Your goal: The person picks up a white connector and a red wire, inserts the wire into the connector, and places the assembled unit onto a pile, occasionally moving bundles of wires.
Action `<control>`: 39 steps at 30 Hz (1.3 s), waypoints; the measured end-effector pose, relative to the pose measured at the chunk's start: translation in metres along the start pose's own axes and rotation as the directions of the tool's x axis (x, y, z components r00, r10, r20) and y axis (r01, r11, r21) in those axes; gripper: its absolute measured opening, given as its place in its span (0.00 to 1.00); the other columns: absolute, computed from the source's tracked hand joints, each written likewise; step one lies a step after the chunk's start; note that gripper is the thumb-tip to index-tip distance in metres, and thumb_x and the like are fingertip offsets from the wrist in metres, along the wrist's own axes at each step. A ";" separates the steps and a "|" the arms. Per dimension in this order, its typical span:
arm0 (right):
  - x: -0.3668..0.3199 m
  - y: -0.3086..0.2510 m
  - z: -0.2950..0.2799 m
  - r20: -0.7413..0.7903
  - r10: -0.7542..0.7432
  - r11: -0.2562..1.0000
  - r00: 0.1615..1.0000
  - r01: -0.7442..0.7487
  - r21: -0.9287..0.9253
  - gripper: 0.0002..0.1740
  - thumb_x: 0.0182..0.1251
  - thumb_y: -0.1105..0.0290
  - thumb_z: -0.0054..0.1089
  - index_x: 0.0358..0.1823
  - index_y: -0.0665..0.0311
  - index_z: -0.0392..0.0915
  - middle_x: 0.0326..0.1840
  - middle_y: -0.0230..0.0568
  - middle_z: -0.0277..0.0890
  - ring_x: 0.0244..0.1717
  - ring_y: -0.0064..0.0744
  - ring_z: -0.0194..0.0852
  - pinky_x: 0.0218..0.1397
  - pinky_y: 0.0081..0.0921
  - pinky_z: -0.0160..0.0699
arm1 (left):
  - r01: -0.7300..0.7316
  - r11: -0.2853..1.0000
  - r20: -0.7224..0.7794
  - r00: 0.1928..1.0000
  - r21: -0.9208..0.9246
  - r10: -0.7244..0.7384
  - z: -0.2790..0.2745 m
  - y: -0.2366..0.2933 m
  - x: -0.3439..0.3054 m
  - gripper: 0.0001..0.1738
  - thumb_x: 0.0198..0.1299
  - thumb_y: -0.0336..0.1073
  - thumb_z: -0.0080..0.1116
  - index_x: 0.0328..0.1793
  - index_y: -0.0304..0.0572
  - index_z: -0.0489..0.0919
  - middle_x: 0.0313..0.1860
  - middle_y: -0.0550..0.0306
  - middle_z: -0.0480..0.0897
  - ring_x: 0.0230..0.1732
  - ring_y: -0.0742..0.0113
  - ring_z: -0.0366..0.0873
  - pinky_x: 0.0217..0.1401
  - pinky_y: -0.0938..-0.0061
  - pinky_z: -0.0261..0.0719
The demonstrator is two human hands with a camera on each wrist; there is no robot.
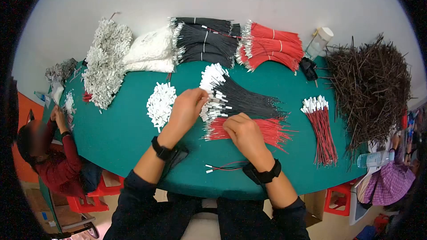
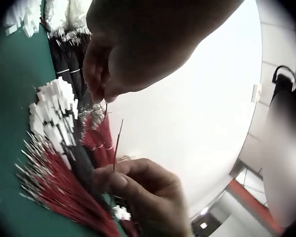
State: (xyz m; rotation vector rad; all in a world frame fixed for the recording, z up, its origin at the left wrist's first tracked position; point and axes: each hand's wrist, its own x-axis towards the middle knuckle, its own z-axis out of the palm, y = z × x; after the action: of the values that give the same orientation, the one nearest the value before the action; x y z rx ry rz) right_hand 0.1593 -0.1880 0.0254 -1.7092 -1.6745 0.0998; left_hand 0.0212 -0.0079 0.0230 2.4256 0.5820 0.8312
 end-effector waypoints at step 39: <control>0.003 -0.084 -0.044 -0.287 0.062 0.990 0.956 -0.021 0.142 0.08 0.52 0.81 0.75 0.33 0.64 0.88 0.28 0.34 0.79 0.31 0.32 0.73 0.35 0.28 0.68 | 0.419 0.229 0.304 0.861 -0.879 -0.408 -0.046 0.075 -0.078 0.06 0.69 0.27 0.67 0.49 0.33 0.86 0.39 0.55 0.89 0.39 0.72 0.86 0.46 0.77 0.83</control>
State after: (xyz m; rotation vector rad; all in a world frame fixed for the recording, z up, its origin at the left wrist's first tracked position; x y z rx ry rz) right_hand 0.1128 -0.2136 0.1040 -1.5711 -1.3828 -0.0167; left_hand -0.0481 -0.0939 0.0642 1.0841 0.4972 0.6236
